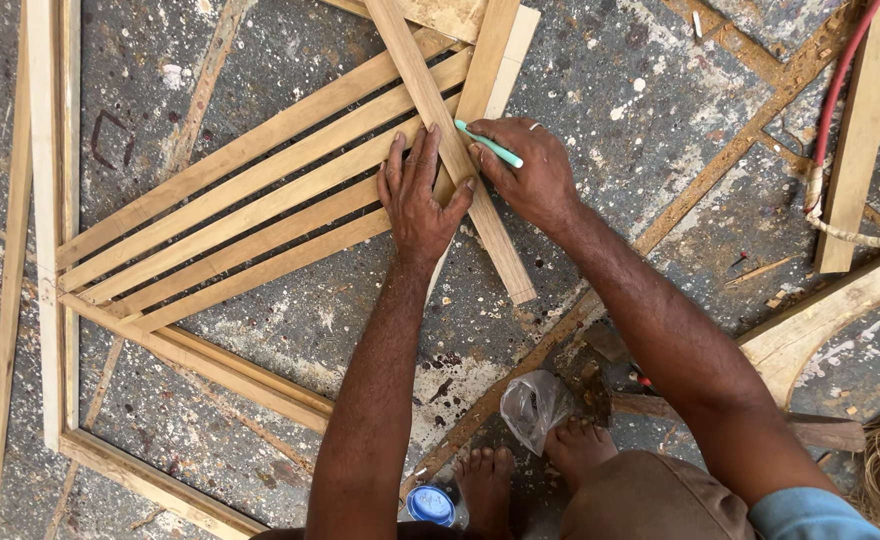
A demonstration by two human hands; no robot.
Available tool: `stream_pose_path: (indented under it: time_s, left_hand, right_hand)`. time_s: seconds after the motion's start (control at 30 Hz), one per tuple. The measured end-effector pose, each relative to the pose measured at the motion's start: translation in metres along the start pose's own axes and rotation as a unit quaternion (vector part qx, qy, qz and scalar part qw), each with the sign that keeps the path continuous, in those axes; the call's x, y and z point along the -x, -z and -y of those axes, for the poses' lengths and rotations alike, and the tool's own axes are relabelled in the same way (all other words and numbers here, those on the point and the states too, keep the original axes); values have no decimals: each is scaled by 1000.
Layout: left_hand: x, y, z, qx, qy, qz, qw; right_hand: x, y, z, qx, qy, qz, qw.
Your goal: The person uses a circular saw to cut a wooden slat and then fits it into a triangular frame. They use a pencil to mark the wood and arrange several slats within the frame by hand.
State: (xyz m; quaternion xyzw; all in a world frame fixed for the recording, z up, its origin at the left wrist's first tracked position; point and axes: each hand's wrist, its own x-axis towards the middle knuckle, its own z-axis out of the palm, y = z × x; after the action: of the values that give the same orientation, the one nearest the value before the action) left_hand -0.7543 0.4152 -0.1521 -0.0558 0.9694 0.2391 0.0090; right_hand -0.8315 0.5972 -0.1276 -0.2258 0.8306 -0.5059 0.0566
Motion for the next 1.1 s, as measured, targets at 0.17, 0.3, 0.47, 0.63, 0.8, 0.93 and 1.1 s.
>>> stream_pose_path:
  time_s: [0.17,0.3,0.47,0.63,0.8,0.93,1.1]
  left_hand:
    - [-1,-2,3,2,5,3,1000]
    - [-1,-4,6,-4,2,-1,1000]
    - [2,-4,5,-6,7,6,1000]
    - [2,-2,8,-6,5,4,1000]
    - [2,-1,8,-10,8,3,1000]
    - [4,4,3,-1,8,3,1000]
    - [4,6,7,-4,-2,-11,1000]
  right_hand:
    - [4,8,2,64,23,11,998]
    - [6,12,-2,80,-30,63,994]
    - [-1,-4,-7,52,-25,36,998]
    - [9,0,-12,84,-4,42,996]
    - [10,2,-9,89,19,9,996]
    - [-1,-3,-2,64,2,17,998]
    - [43,6,17,92,-135,72,984]
